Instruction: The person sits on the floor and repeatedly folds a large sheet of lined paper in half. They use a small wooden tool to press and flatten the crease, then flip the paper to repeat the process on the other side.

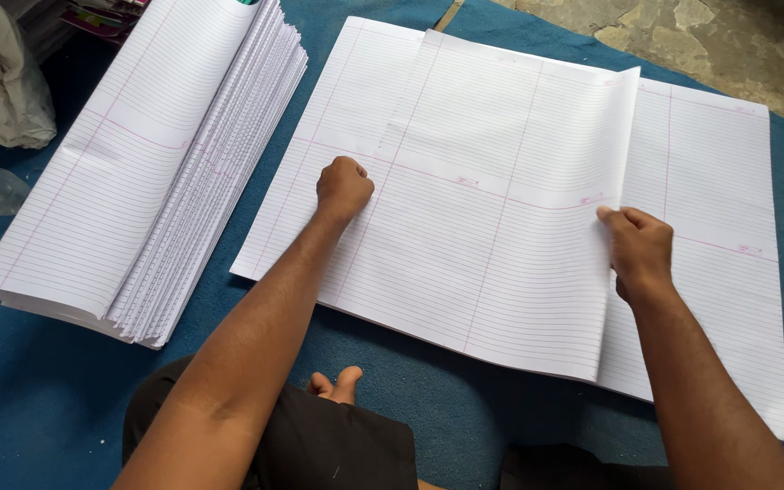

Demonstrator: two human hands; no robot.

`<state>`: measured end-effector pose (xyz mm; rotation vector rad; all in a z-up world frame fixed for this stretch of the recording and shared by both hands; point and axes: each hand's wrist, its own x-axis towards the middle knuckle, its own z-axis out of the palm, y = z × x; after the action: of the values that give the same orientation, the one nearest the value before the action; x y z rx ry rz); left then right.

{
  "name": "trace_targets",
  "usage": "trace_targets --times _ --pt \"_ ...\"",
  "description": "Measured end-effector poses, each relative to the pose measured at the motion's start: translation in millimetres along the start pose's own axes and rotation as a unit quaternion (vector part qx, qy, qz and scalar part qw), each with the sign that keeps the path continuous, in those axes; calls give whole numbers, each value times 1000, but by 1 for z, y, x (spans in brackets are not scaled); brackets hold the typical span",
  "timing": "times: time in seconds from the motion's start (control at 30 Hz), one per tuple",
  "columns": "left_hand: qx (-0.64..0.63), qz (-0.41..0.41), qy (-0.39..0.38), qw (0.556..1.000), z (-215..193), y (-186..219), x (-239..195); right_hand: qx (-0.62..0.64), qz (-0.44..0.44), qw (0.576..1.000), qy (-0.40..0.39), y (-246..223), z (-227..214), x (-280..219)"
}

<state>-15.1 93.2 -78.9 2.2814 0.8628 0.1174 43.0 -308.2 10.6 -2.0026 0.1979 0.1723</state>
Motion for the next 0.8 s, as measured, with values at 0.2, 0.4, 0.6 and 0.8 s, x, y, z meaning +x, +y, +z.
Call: trace_targets --times 0.2,0.4,0.6,0.8 --pt "-65 -38 -29 997 -10 -2 0 -60 -84 989 -108 -18 32 -7" --pt "-46 -39 7 998 -8 0 -4 -153 -223 953 -133 -17 70 -14" --pt "-44 -36 3 998 -11 -1 -2 -195 -262 937 -126 -10 87 -6" --pt "-33 -59 -1 998 -7 2 2 -337 -239 905 -103 6 101 11"
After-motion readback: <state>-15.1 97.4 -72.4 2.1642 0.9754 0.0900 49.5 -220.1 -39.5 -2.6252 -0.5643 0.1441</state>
